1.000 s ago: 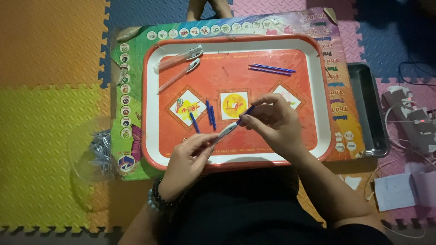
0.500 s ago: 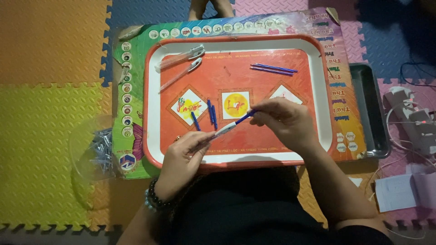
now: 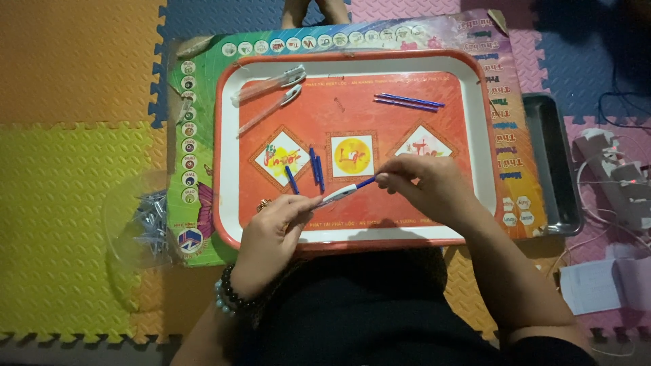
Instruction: Assembling pens by manually inserting ink refills into plastic pen barrels on a tray.
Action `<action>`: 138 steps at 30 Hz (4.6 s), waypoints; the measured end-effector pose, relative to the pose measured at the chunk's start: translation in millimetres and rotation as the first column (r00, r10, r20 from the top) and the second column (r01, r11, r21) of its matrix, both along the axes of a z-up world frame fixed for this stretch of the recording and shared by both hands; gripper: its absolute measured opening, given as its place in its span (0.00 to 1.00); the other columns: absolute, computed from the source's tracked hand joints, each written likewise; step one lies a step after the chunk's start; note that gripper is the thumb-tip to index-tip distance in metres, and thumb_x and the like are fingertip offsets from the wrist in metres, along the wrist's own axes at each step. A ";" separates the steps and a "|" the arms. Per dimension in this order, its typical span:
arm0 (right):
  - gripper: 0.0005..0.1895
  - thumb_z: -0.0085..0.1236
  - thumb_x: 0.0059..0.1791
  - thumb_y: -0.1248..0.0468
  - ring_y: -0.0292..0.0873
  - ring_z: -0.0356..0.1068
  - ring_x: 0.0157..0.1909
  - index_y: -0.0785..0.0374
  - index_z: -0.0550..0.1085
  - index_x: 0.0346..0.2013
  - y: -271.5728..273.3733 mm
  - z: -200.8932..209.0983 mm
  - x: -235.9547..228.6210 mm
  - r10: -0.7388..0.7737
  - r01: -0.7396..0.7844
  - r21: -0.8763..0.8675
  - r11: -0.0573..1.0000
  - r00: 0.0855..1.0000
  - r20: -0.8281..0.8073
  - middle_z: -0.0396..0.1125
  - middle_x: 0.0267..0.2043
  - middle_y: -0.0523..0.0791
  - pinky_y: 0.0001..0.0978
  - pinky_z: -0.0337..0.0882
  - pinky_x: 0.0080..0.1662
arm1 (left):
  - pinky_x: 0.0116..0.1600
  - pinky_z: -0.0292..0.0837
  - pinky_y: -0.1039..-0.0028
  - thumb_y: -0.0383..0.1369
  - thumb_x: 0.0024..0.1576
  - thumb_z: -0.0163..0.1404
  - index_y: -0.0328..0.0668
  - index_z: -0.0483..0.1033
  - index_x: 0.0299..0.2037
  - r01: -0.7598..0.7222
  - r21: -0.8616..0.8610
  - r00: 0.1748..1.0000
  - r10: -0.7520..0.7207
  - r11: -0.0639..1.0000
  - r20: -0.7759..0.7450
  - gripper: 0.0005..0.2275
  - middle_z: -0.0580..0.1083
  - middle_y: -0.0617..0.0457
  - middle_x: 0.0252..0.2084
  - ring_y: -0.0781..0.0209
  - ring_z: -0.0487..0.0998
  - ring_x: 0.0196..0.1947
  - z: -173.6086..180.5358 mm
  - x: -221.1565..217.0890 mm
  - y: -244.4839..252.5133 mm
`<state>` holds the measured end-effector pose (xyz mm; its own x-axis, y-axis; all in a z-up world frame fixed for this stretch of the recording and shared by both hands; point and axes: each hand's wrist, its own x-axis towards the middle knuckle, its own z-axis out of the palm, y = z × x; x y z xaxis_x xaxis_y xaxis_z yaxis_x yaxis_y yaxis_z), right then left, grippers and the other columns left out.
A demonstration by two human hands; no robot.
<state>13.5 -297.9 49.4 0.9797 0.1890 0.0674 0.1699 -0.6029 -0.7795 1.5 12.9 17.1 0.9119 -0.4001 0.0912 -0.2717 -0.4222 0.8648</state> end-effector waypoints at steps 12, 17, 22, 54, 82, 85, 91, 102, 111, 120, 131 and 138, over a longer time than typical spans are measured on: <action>0.03 0.67 0.57 0.68 0.53 0.84 0.39 0.64 0.84 0.42 -1.6 -23.4 5.2 0.251 -0.225 -0.186 0.957 0.959 0.132 0.82 0.34 0.49 0.45 0.82 0.43 | 0.52 0.84 0.60 0.30 0.67 0.59 0.55 0.89 0.55 0.032 0.062 0.999 -0.033 0.998 0.026 0.10 0.86 0.56 0.46 0.46 0.88 0.50 -3.4 1.5 -1.9; 0.03 0.64 0.59 0.64 0.50 0.83 0.39 0.59 0.83 0.44 -1.0 -49.7 3.7 0.260 -0.232 -0.205 0.951 0.957 0.127 0.79 0.32 0.45 0.42 0.82 0.44 | 0.53 0.83 0.62 0.31 0.67 0.59 0.58 0.89 0.56 0.016 0.096 1.000 -0.017 0.995 0.015 0.11 0.85 0.60 0.46 0.50 0.87 0.50 -4.3 1.7 -1.5; 0.08 0.57 0.63 0.60 0.53 0.81 0.36 0.57 0.81 0.42 5.3 -42.3 4.3 0.249 -0.242 -0.191 0.951 0.969 0.009 0.76 0.28 0.46 0.47 0.80 0.42 | 0.51 0.83 0.60 0.31 0.67 0.58 0.58 0.89 0.56 0.027 0.102 1.000 -0.026 0.994 -0.013 0.11 0.85 0.58 0.46 0.47 0.87 0.50 0.9 2.5 0.4; 0.09 0.63 0.62 0.54 0.51 0.75 0.41 0.52 0.85 0.44 53.7 -100.3 112.7 0.432 -0.111 -0.657 0.745 0.832 0.348 0.76 0.42 0.44 0.48 0.72 0.26 | 0.63 0.81 0.55 0.21 0.64 0.63 0.33 0.82 0.65 -0.671 0.375 0.740 0.552 0.640 0.383 0.18 0.79 0.36 0.65 0.40 0.78 0.64 -8.6 76.9 166.1; 0.05 0.70 0.56 0.69 0.55 0.76 0.47 0.60 0.85 0.47 22.2 -19.3 76.5 0.212 -0.109 -0.201 0.974 0.759 0.616 0.77 0.45 0.48 0.46 0.78 0.49 | 0.61 0.82 0.58 0.22 0.67 0.55 0.47 0.86 0.63 0.021 0.010 0.999 -0.021 1.000 -0.024 0.16 0.85 0.43 0.51 0.40 0.87 0.55 -5.8 65.3 13.8; 0.04 0.71 0.56 0.71 0.54 0.76 0.47 0.59 0.86 0.44 19.4 -18.4 72.5 0.279 -0.101 -0.304 0.947 0.727 0.627 0.77 0.44 0.48 0.45 0.79 0.49 | 0.62 0.81 0.53 0.21 0.68 0.52 0.48 0.84 0.65 0.089 0.116 0.996 -0.086 0.989 -0.026 0.18 0.84 0.42 0.53 0.37 0.86 0.56 -3.2 60.4 18.4; 0.05 0.68 0.57 0.71 0.52 0.76 0.47 0.56 0.85 0.41 20.7 -18.2 66.1 0.336 -0.178 -0.304 0.936 0.709 0.619 0.78 0.43 0.46 0.43 0.79 0.49 | 0.63 0.80 0.52 0.24 0.69 0.52 0.49 0.83 0.68 0.148 0.251 0.986 -0.124 0.957 -0.108 0.18 0.83 0.42 0.55 0.36 0.85 0.57 -10.8 54.0 24.0; 0.03 0.71 0.56 0.69 0.50 0.81 0.45 0.57 0.86 0.43 18.9 -14.1 51.3 0.244 -0.200 -0.141 0.970 0.833 0.497 0.82 0.43 0.45 0.42 0.81 0.48 | 0.58 0.82 0.56 0.17 0.66 0.48 0.49 0.79 0.71 0.172 0.019 0.981 -0.169 0.985 -0.090 0.25 0.79 0.42 0.50 0.42 0.87 0.49 -31.9 38.2 19.7; 0.10 0.66 0.57 0.72 0.52 0.82 0.44 0.57 0.86 0.52 29.8 17.0 31.1 0.296 -0.130 -0.282 0.950 0.656 0.694 0.82 0.40 0.46 0.41 0.82 0.48 | 0.50 0.85 0.61 0.26 0.69 0.55 0.46 0.79 0.71 0.187 -0.089 0.980 -0.191 0.978 -0.048 0.19 0.80 0.47 0.47 0.49 0.89 0.44 -24.5 26.0 10.3; 0.07 0.69 0.61 0.65 0.54 0.79 0.52 0.62 0.84 0.53 -64.9 -18.9 95.6 0.251 0.049 -0.494 0.868 0.816 0.521 0.82 0.49 0.48 0.47 0.76 0.54 | 0.59 0.81 0.69 0.20 0.68 0.49 0.37 0.77 0.68 0.178 -0.206 0.980 -0.192 0.962 -0.052 0.18 0.79 0.46 0.53 0.57 0.82 0.51 -11.9 22.8 14.6; 0.08 0.64 0.62 0.54 0.50 0.77 0.45 0.50 0.85 0.45 -126.5 -130.8 107.1 0.000 0.282 -0.675 0.682 0.923 0.385 0.75 0.45 0.42 0.45 0.76 0.38 | 0.54 0.88 0.66 0.26 0.69 0.53 0.41 0.79 0.68 0.004 -0.180 0.995 -0.021 0.984 -0.093 0.16 0.83 0.43 0.53 0.54 0.89 0.48 -16.3 28.5 12.5; 0.02 0.69 0.60 0.56 0.49 0.80 0.43 0.47 0.83 0.46 -108.0 -99.7 89.4 0.112 0.297 -0.543 0.785 0.794 0.597 0.74 0.36 0.42 0.40 0.79 0.44 | 0.47 0.89 0.60 0.29 0.69 0.54 0.48 0.81 0.67 -0.048 -0.115 0.994 0.036 0.992 -0.106 0.16 0.85 0.42 0.47 0.48 0.91 0.43 -11.9 26.9 -3.4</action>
<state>102.8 -405.9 -50.4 0.7987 0.2996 0.5219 0.3688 -0.9290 -0.0313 28.4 9.4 5.2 0.9347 -0.3531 0.0398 -0.1625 -0.3253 0.9315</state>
